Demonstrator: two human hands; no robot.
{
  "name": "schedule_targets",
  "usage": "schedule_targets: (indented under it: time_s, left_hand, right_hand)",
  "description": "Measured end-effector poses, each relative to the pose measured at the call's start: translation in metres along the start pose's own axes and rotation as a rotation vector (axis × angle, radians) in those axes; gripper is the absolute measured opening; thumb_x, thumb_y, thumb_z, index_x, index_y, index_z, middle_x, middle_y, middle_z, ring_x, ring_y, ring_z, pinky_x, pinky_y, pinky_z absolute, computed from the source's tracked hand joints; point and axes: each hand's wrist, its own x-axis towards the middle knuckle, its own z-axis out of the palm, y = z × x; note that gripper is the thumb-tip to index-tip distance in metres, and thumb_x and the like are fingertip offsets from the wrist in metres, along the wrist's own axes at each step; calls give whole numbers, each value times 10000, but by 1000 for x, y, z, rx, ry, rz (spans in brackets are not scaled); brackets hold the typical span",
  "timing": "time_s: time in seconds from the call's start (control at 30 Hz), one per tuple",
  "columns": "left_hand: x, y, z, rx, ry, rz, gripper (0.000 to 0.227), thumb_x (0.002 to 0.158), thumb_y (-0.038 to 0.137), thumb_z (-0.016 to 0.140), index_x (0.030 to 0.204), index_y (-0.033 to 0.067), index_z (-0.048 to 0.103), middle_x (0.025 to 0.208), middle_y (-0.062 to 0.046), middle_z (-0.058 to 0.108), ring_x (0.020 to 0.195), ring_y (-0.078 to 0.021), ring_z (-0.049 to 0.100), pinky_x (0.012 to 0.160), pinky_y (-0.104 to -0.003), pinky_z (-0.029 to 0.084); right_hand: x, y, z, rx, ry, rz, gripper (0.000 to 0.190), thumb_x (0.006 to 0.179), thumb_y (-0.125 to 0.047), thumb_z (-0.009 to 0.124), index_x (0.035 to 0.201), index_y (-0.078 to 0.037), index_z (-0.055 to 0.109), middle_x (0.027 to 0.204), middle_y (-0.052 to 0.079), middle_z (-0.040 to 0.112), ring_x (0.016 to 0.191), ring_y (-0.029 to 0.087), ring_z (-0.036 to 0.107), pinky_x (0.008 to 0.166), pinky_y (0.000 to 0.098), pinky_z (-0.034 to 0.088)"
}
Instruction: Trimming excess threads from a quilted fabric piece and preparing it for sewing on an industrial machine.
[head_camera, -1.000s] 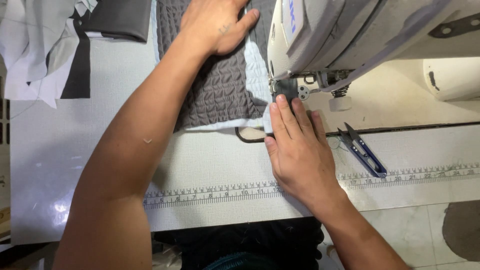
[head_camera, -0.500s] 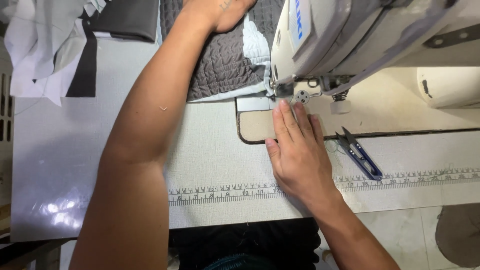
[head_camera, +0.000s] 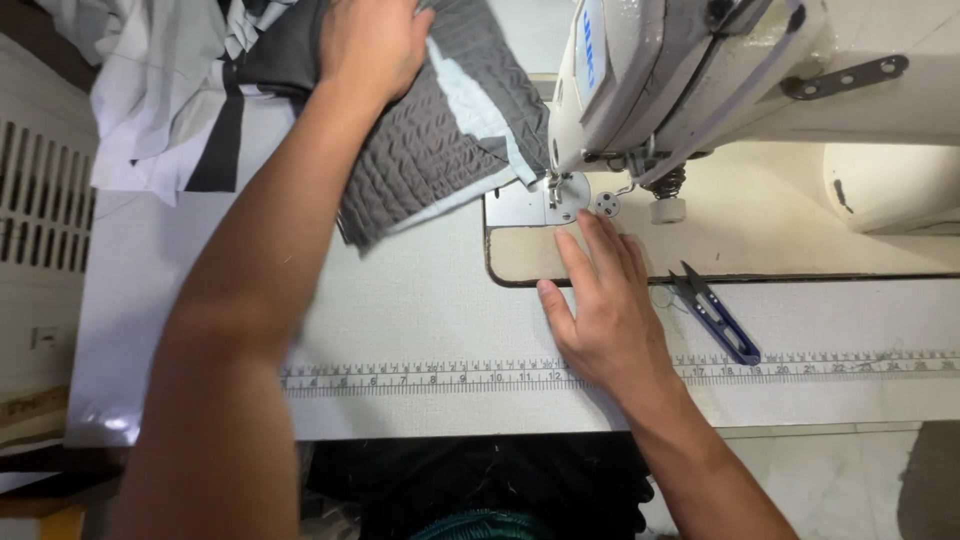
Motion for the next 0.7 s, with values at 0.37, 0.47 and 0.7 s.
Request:
schedule_targets:
  time_s: [0.37,0.47,0.7]
  left_hand:
    - [-185,31,-202,264,-490,-314,408,1253,459,616,1002,140,639,857,-120,763,727,-475,758,576,-603,532]
    - [-206,50,-219,150,-662,-495,424,1280,494,526,1111,121,635,796,-57,727,601,-426,666,523,-554,461]
    - [-233,-9,-199,231,-385,-356,344,1306,463,630,1242,127,661,746,-76,693,580,-379,674,453,-515,439]
  right_hand:
    - [-34,4,-53,131,167,53,374,1118,-57,726,1475,55,735,1475,252,665,1398,426,632,1273,516,497]
    - [-83,47,-68,-197,-99,378,768,1073,-451,698,1690,-2,609,1619,317,585,1445,547,509,1217,698,402]
    - [-93,71,-60,-113,16,397,327,1183,-167,713,1436,14,813,1426,203,691,1380,413,623,1224,538,508]
